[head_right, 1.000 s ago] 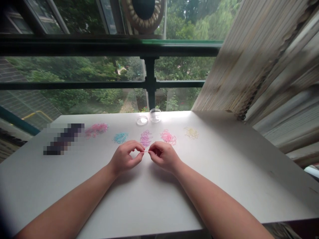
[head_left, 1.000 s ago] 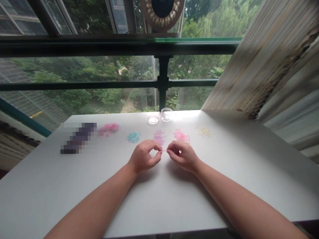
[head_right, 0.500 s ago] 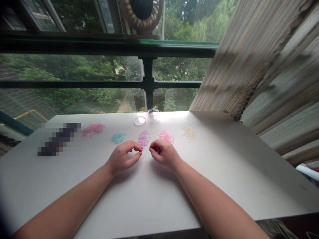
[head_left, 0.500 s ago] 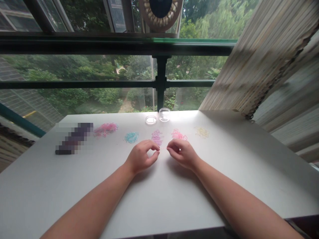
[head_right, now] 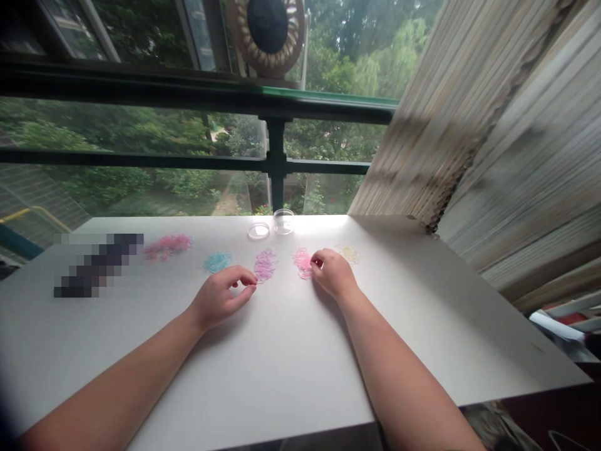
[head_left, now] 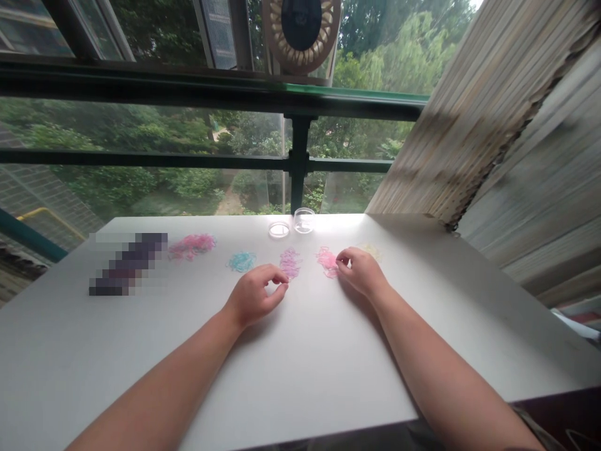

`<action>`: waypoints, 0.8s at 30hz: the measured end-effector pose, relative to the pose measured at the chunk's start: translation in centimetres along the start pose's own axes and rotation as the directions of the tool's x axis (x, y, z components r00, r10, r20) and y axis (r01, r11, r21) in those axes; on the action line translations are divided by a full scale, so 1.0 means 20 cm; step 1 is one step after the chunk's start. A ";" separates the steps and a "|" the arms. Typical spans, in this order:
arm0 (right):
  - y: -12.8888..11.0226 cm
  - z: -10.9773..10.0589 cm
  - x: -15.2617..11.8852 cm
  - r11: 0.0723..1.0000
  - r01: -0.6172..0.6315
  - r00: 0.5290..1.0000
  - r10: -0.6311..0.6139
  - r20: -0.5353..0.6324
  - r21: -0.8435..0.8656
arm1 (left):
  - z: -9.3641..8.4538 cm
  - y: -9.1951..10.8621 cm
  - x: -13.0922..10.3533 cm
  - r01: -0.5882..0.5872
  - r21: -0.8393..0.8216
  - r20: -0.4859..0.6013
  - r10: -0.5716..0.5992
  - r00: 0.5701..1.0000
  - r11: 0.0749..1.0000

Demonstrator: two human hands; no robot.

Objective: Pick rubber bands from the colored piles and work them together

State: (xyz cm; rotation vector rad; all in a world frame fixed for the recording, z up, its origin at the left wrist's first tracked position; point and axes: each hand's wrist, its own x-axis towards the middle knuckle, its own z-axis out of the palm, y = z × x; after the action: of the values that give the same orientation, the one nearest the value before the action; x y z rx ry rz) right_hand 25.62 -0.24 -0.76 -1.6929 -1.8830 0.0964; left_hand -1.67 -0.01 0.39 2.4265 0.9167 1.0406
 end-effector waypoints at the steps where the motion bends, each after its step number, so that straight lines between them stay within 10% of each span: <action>1: 0.00 0.00 0.00 1.000 -0.007 1.000 0.007 -0.003 -0.012 | 0.00 0.00 0.00 -0.001 0.000 -0.002 0.001 1.000 1.000; 18: -0.01 -0.03 0.00 0.999 -0.049 0.995 0.049 -0.081 -0.004 | -0.04 -0.03 -0.01 0.013 0.046 -0.002 -0.013 1.000 0.999; 24: -0.13 -0.03 -0.06 0.970 0.074 0.995 -0.086 0.045 0.230 | -0.27 -0.21 0.00 0.179 0.177 -0.336 -0.112 0.935 0.968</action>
State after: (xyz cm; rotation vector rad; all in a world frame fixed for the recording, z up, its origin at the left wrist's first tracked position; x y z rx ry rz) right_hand 23.64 -1.95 0.44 -1.4714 -1.8975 0.3177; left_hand -7.49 3.39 1.88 2.3383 1.3533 1.3745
